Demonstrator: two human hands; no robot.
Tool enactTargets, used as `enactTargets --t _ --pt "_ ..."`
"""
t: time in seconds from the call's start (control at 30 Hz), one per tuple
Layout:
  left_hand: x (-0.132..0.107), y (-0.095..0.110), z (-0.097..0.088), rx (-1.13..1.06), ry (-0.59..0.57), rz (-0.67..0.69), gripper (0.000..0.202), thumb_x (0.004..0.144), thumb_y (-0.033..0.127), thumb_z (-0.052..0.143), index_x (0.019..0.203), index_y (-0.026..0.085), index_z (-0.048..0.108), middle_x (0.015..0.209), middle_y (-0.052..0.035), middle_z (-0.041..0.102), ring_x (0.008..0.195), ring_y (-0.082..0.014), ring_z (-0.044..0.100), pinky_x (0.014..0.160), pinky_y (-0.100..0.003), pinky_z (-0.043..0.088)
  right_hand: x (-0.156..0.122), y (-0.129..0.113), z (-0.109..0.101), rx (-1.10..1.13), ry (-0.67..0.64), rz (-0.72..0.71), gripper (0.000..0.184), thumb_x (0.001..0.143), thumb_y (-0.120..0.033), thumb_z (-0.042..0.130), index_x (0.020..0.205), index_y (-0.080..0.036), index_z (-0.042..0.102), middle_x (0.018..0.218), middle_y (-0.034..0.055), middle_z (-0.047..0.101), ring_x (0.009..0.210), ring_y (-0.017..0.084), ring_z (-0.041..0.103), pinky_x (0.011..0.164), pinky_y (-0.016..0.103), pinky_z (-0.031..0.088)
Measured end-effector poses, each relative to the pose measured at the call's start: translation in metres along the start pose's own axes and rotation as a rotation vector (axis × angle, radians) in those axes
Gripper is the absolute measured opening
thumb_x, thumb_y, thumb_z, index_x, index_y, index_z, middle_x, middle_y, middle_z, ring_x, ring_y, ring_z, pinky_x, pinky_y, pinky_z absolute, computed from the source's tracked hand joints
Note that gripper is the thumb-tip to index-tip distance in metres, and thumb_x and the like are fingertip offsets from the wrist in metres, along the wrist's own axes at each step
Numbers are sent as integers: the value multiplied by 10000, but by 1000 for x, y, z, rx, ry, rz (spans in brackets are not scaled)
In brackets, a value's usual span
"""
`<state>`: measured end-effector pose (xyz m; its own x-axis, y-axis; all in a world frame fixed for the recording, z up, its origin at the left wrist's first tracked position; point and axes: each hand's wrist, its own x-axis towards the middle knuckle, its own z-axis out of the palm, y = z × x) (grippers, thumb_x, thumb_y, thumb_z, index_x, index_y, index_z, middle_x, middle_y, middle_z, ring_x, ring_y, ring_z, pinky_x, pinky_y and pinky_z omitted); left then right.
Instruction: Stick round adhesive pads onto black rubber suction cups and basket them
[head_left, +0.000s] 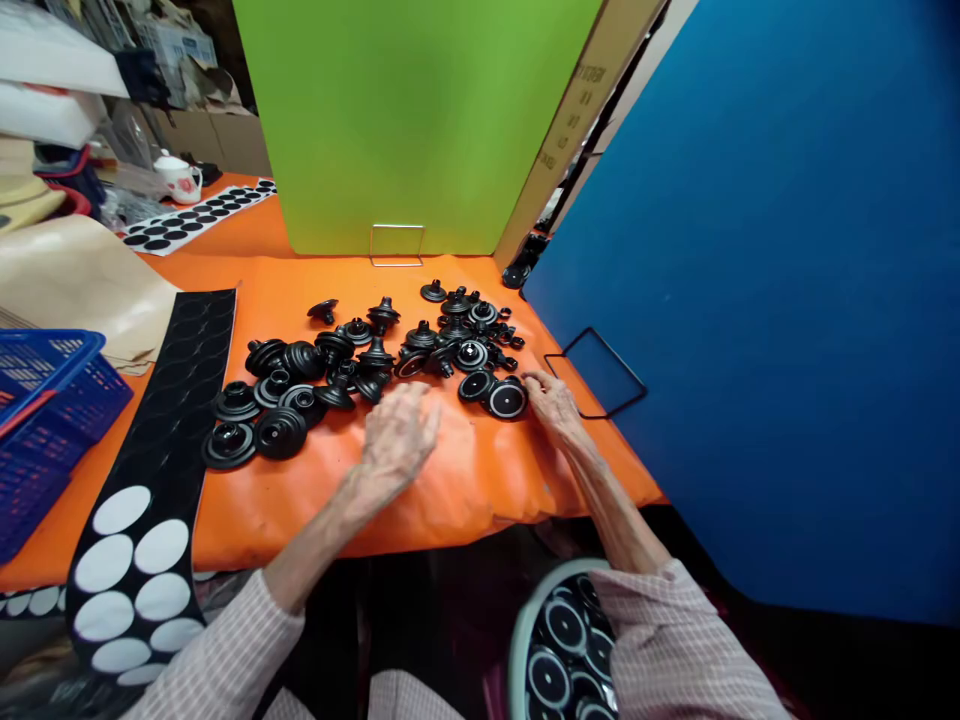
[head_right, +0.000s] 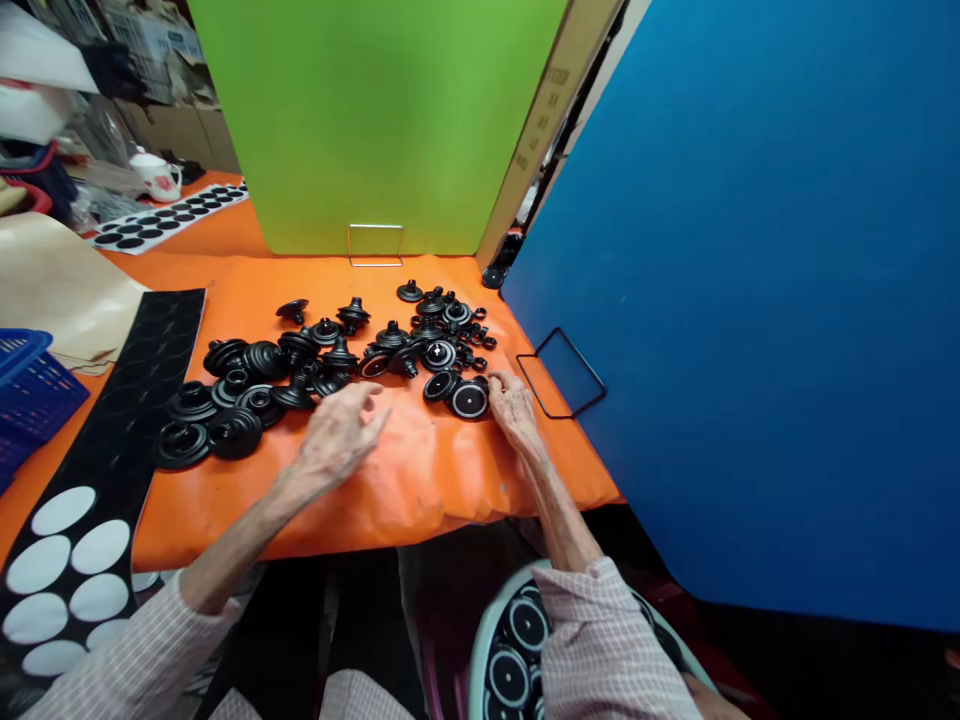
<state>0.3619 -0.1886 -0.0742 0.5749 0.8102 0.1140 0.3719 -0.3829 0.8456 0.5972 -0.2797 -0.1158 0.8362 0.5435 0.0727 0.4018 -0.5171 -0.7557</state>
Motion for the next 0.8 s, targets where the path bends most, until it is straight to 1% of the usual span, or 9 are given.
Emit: enactTargets --t 0.07,0.17,0.23,0.3,0.4,0.47,0.57,0.67,0.8 --pt "7 11 26 -13 -116 82 310 787 206 573 1084 168 656 1178 -173 635 1066 -328 578 1019 -442 350 11 8 6 7 -58 39 285 917 -354 578 1132 -168 598 1148 66 622 979 190 624 842 402 534" --pt "20 20 57 -43 -146 147 370 791 158 521 1146 159 625 1311 -189 566 1127 -334 542 1016 -447 331 19 18 10 49 -137 80 305 921 -359 574 1151 -158 584 1125 65 625 935 181 635 793 377 551" --pt "26 21 67 -60 -134 145 351 793 146 500 1118 149 634 1270 -196 591 1120 -329 542 1014 -439 323 21 23 6 90 -196 78 268 912 -355 584 1074 -143 613 1015 48 654 837 156 644 730 338 552" --pt "28 19 67 -57 -112 108 308 799 156 497 1065 152 651 1184 -192 629 1072 -321 562 1000 -432 330 20 26 0 137 -244 47 235 877 -358 593 942 -138 647 854 25 677 720 139 637 664 297 533" --pt "25 13 51 -31 -61 42 237 820 207 501 982 177 672 1052 -158 665 982 -304 584 940 -421 374 16 24 -8 198 -292 -30 240 767 -397 610 800 -161 639 712 6 668 646 140 616 631 277 496" --pt "17 7 32 -38 -58 -6 190 824 247 513 888 199 685 863 -104 678 843 -263 595 850 -383 423 11 20 -9 215 -325 -82 263 697 -428 644 765 -177 609 696 -1 656 647 138 604 643 276 486" --pt "-5 -5 1 -253 -107 -171 152 780 315 598 742 191 678 634 -26 600 616 -172 539 636 -280 450 1 10 -4 206 -371 -153 293 636 -452 678 726 -191 581 672 -15 628 636 136 580 643 278 479" --pt "-33 -19 -23 -602 -114 -453 192 737 349 662 750 158 663 713 -23 619 608 -145 561 519 -237 468 -8 1 4 160 -358 -209 252 653 -433 651 735 -202 594 668 -18 619 629 143 558 629 284 461" --pt "-65 -32 -40 -951 -80 -682 200 761 302 664 871 136 644 897 -76 680 759 -204 677 618 -330 581 -19 -5 6 85 -260 -231 178 701 -382 600 743 -209 614 693 2 631 658 164 556 649 300 443"
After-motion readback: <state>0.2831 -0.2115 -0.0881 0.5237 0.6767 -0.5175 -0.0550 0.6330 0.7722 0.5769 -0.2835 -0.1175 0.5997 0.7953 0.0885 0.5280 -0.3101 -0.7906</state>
